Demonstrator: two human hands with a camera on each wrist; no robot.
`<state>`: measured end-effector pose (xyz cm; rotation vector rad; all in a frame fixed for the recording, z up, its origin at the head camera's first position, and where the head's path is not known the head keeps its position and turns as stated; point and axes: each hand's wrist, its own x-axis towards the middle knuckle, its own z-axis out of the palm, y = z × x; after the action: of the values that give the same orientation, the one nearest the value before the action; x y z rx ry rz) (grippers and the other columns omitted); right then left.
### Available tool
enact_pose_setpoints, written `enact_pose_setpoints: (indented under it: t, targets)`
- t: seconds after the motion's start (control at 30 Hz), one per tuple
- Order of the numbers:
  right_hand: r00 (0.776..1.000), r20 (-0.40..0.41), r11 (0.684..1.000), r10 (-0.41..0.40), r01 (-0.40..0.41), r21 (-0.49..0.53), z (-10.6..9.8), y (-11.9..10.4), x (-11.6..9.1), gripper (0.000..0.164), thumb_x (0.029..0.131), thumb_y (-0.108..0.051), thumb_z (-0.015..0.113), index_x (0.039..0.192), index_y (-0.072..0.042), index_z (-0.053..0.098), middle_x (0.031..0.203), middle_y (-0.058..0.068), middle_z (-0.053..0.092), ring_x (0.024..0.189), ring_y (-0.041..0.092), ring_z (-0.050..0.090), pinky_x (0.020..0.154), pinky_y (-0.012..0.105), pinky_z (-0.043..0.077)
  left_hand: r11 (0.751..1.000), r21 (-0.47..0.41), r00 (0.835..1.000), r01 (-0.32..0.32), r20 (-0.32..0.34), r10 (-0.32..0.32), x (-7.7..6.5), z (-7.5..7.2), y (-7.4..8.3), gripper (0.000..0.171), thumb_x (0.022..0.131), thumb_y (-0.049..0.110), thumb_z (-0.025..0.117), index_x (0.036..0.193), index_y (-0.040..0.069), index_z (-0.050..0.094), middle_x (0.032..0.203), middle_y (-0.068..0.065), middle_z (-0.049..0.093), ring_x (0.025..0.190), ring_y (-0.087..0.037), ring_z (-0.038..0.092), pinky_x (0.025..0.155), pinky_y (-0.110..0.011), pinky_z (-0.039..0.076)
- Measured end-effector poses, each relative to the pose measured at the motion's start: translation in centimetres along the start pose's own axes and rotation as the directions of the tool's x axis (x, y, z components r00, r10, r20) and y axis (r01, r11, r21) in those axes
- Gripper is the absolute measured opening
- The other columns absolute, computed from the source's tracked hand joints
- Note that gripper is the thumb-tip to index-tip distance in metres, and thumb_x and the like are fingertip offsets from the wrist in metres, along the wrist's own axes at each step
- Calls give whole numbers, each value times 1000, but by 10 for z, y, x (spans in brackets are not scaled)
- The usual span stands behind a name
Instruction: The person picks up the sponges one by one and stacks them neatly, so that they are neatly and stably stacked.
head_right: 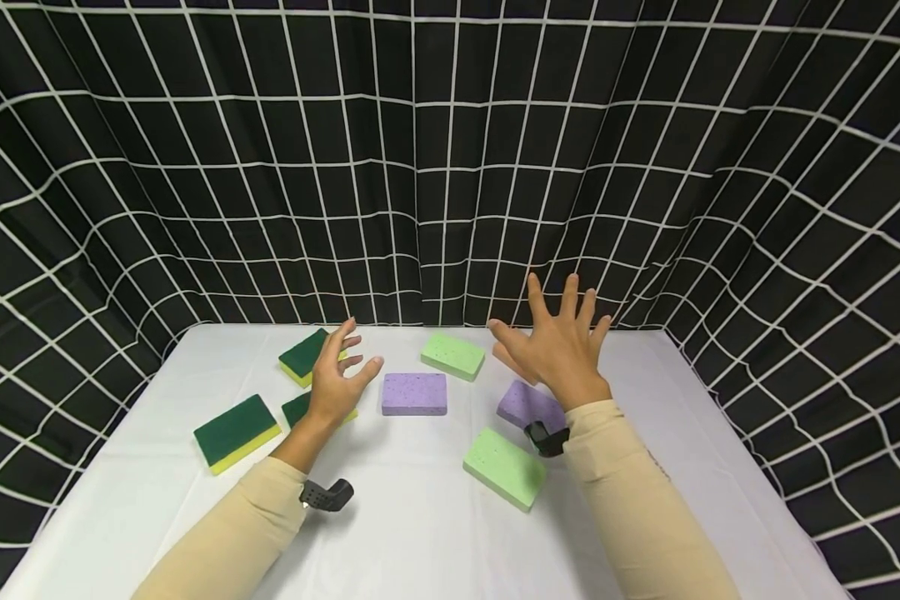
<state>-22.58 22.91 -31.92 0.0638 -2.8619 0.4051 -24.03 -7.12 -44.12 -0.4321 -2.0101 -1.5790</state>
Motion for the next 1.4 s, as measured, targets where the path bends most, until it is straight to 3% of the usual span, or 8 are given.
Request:
enact_pose_setpoints:
  t: [0.37,0.73,1.0,1.2,1.4]
  targets:
    - [1000,20,1000,0,0,-5,1,-1,-2,98,83,-78,39,157,-21,10,154,29,-10,135,55,-13,97,75,-7,995,0,994,101,34,-101,-12,14,-12,70,82,22,74,143,8,43,136,-13,47,121,-34,48,91,-51,46]
    - [1000,29,1000,5,-5,-2,8,2,-2,99,82,-80,40,156,-21,11,155,29,-9,136,53,-14,99,73,-7,980,47,976,192,92,-196,-25,26,-28,70,82,27,74,143,8,45,138,-14,48,123,-36,46,91,-49,46]
    - [999,34,1000,2,-3,15,11,4,-3,98,82,-79,40,156,-22,12,155,28,-10,136,51,-16,99,73,-9,957,97,948,273,140,-285,-29,31,-33,71,82,33,73,144,14,45,140,-11,46,121,-35,48,94,-49,43]
    - [999,43,1000,1,-2,21,15,6,-3,95,84,-76,42,156,-21,13,155,28,-11,136,50,-17,99,72,-10,941,149,924,305,194,-330,-33,35,-39,77,80,38,73,146,11,42,145,-14,41,129,-34,41,104,-51,32]
    - [999,53,1000,5,-6,22,17,7,-4,92,86,-73,42,156,-21,12,155,27,-14,136,52,-16,98,73,-10,929,174,904,326,229,-360,-34,35,-43,82,78,37,75,146,8,40,142,-20,42,125,-37,42,101,-55,33]
